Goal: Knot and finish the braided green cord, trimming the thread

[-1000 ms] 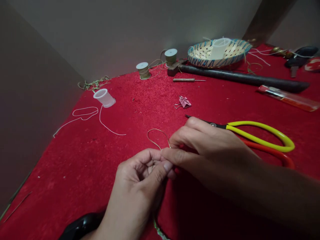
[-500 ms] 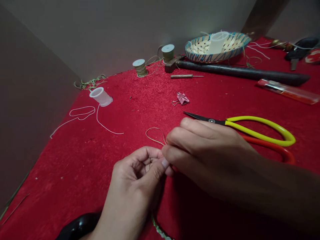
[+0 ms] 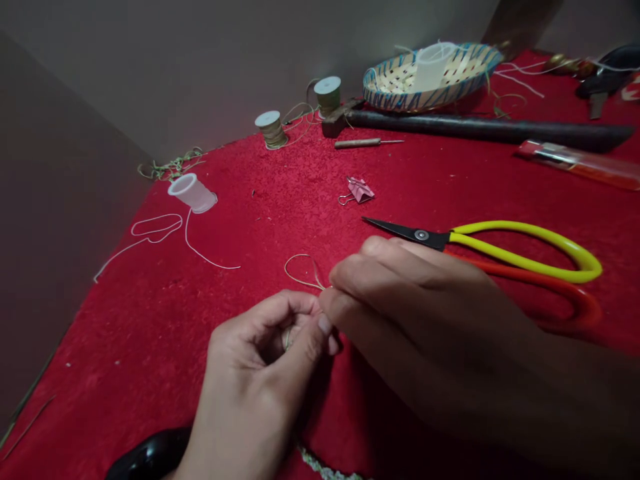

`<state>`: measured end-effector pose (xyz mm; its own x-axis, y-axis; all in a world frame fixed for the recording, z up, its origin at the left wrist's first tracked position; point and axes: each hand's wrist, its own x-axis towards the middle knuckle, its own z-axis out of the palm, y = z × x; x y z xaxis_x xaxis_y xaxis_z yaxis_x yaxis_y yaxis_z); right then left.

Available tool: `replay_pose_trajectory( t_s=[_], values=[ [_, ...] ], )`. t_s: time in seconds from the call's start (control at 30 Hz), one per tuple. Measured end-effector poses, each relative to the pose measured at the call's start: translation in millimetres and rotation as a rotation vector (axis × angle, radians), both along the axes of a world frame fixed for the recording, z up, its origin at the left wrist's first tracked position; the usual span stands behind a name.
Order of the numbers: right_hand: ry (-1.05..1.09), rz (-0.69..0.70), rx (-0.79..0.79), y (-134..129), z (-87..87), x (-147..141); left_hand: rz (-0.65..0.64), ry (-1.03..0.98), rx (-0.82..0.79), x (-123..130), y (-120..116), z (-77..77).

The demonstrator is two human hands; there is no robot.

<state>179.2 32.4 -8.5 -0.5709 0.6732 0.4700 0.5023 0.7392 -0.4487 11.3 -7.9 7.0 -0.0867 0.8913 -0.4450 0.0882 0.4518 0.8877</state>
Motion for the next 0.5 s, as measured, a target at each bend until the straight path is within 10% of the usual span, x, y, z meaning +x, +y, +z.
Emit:
replay_pose_trajectory(
  t_s=[0.5],
  values=[
    [0.149,-0.155,-0.011,-9,-20.6,11,0.056,-0.122,-0.122,-7,-2,-1.2]
  ],
)
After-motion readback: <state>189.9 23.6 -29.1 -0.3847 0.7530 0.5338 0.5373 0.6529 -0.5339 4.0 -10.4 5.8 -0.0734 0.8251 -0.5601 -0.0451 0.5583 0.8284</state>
